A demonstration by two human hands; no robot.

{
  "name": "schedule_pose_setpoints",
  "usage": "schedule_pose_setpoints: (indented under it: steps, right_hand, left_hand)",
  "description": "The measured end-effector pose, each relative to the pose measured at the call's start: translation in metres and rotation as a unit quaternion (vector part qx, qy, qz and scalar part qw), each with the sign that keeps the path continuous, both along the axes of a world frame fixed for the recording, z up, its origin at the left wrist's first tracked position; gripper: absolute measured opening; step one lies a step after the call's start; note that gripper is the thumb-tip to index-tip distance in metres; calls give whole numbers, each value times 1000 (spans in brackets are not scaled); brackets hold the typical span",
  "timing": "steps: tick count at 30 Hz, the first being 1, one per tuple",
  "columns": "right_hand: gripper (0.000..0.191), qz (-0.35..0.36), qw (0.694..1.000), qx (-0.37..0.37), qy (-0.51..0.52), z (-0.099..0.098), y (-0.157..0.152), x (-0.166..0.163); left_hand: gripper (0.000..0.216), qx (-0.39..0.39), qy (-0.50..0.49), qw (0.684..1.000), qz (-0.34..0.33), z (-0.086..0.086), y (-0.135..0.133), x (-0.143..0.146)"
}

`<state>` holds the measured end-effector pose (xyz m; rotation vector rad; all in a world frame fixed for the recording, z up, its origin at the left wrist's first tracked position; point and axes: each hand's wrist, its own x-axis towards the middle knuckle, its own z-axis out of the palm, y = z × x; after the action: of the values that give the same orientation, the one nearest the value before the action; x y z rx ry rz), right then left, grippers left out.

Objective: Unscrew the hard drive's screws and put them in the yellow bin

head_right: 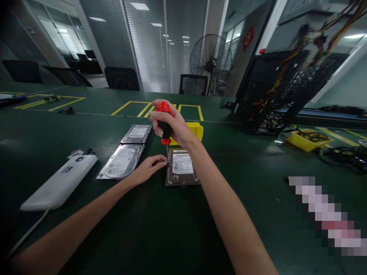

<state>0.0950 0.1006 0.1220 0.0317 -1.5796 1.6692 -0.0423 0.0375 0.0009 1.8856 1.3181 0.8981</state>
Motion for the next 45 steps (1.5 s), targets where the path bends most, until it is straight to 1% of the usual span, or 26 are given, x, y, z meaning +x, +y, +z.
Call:
schedule_pose_setpoints:
  steps: [7, 19, 28, 33, 38, 45]
  right_hand:
    - [30, 13, 1000, 27, -5, 0, 0, -1]
    - [22, 7, 1000, 30, 4, 1, 1, 0]
    - [25, -7, 1000, 22, 4, 1, 3, -1]
    - [25, -12, 999, 26, 16, 2, 3, 0]
    - [28, -38, 999, 20, 6, 5, 0, 1]
    - [27, -42, 999, 19, 9, 5, -1, 2]
  left_hand:
    - [27, 9, 13, 1000, 16, 1, -4, 2]
    - [24, 18, 21, 1000, 12, 4, -5, 3]
    - [21, 32, 10, 999, 6, -2, -4, 2]
    - [20, 30, 16, 999, 10, 2, -5, 3]
    - [20, 24, 15, 1000, 9, 3, -7, 3]
    - [23, 13, -3, 1000, 9, 4, -8, 1]
